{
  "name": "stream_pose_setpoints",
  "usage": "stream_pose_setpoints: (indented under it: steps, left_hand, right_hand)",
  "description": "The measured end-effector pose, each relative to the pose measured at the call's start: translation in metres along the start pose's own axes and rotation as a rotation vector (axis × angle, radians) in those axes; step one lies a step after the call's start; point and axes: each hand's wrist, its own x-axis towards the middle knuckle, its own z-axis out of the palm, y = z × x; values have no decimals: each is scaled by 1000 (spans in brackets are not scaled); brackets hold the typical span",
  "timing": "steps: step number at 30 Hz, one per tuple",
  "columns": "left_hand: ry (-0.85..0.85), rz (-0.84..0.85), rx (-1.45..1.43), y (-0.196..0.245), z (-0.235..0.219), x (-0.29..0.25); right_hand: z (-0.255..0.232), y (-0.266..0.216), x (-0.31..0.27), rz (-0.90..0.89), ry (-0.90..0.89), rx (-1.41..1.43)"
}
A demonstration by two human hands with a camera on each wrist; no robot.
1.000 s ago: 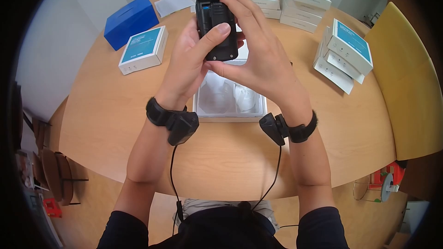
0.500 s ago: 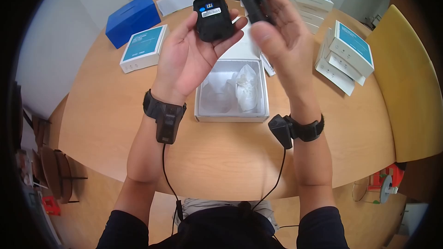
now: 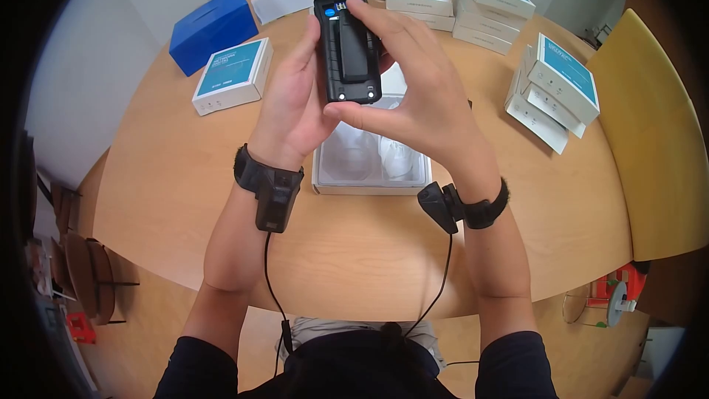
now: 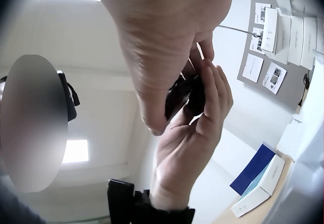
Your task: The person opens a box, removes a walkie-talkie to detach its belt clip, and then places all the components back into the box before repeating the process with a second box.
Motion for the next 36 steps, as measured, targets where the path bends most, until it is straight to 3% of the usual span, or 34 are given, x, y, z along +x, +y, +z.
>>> stream_pose_setpoints:
  steps: [5, 11, 17, 22, 28, 36]
  left_hand:
    - [-59, 74, 17, 1, -2, 1]
    - [-14, 237, 393, -8, -2, 4]
    - [-7, 285, 431, -10, -1, 5]
    - [-31, 278, 505, -10, 2, 2]
    - [-58, 267, 512, -15, -2, 3]
    - [-50, 271, 540, -16, 0, 3]
  right_hand:
    - [-3, 2, -1, 67, -58, 34]
    - [-5, 4, -1, 87, -72, 77]
    - [-3, 1, 0, 78, -72, 63]
    - [1, -3, -2, 119, 29, 67]
    - [-1, -3, -4, 173, -64, -32]
    - [2, 3, -5, 162, 0, 7]
